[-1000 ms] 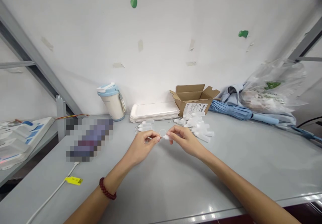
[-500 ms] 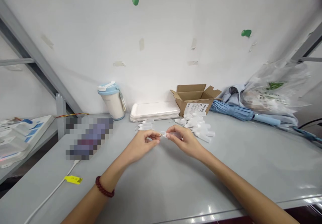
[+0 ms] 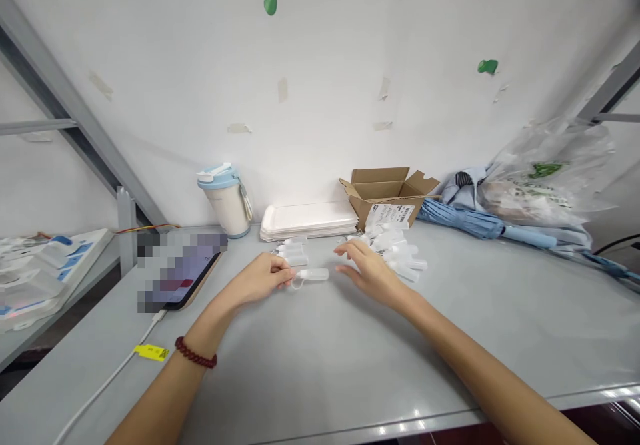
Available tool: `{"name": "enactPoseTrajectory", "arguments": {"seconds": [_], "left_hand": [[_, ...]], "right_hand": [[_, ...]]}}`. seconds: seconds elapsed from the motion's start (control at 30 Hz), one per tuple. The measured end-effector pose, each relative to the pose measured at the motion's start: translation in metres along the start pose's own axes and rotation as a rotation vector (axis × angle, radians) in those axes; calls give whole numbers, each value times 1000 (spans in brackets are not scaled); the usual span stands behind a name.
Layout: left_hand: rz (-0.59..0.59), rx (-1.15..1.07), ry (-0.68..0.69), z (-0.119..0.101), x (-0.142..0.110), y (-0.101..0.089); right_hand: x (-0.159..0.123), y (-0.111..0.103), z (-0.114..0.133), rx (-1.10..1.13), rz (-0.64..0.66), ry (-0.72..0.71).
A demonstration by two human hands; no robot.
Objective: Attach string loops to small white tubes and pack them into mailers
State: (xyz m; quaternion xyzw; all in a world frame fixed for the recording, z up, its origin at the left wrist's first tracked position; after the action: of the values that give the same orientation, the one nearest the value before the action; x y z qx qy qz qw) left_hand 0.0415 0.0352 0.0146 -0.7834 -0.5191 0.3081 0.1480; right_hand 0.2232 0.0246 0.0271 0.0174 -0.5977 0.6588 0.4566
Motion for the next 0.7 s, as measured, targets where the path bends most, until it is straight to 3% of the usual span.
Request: {"name": "enactPoseTrajectory", "arguments": {"seconds": [0.17, 0.3, 0.37, 0.53, 0.7], "left_hand": [[-91, 132, -70, 21, 8, -23], [-423, 285, -102, 30, 10, -48], [-515, 278, -52, 30, 11, -51], [-358, 259, 30, 31, 22, -27], [-358, 298, 38, 33, 29, -15]], "right_hand": [[-5, -15, -34, -156, -48, 90], [-6, -4, -30, -120, -4, 74], [-5, 4, -22, -105, 52, 34], [-5, 7, -18, -114, 104, 25], [-5, -6, -33, -117, 45, 102]]}}
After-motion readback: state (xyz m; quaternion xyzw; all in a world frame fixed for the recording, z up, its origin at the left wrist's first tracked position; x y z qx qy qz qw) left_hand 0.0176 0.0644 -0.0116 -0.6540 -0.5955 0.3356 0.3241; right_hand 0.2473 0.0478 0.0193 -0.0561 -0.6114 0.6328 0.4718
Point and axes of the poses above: each hand's wrist, its own x-axis towards the middle knuckle, its own y-axis out of the palm, z = x × y, the point moved 7 cm from there along x, towards the middle knuckle, and after that the axes turned 11 degrees about -y, right-handed, at the moved point
